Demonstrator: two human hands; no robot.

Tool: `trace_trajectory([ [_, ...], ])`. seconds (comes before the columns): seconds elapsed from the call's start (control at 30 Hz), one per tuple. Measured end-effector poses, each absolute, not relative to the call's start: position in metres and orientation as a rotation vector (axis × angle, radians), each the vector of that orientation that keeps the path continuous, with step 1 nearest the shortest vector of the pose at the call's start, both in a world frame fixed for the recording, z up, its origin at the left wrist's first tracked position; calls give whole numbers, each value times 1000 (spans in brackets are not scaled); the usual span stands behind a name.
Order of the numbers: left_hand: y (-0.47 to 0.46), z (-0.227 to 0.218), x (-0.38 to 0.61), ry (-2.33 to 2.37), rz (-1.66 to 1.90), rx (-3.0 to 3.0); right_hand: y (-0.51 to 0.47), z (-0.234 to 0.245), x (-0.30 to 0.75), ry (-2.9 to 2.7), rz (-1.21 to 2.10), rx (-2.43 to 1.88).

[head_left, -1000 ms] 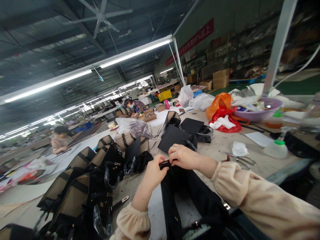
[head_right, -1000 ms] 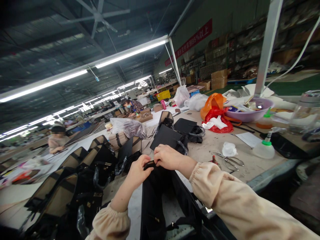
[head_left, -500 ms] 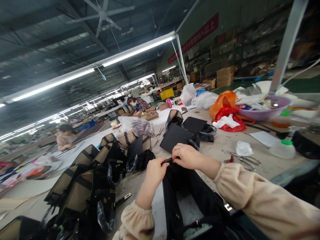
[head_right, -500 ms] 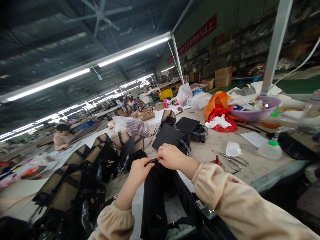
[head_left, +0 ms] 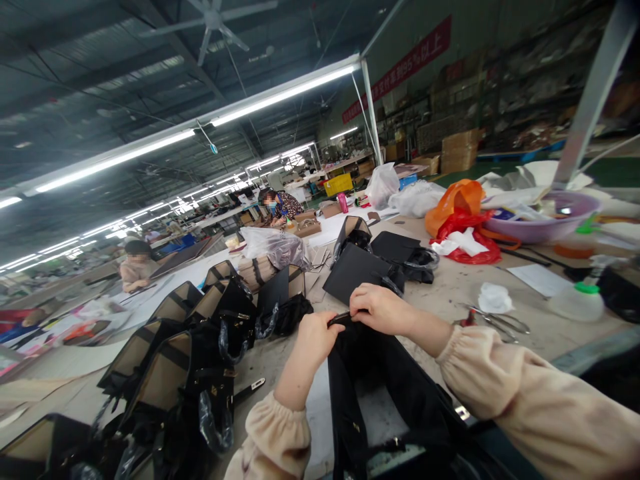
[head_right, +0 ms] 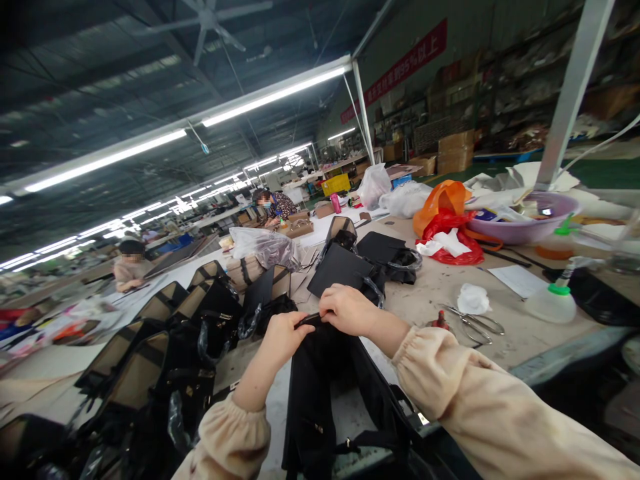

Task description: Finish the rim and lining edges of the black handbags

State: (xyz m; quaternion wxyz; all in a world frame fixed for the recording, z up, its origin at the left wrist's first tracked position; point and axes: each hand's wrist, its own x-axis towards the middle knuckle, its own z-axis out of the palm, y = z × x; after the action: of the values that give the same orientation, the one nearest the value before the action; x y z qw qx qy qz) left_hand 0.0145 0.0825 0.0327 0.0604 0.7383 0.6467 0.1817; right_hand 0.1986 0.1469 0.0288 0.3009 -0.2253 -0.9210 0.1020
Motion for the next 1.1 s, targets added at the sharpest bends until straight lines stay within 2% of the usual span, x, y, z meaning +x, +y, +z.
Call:
trace_trajectory([
  [1.1, 88, 41, 25, 2135, 163, 2356, 145, 29, 199, -2448, 228, -724],
])
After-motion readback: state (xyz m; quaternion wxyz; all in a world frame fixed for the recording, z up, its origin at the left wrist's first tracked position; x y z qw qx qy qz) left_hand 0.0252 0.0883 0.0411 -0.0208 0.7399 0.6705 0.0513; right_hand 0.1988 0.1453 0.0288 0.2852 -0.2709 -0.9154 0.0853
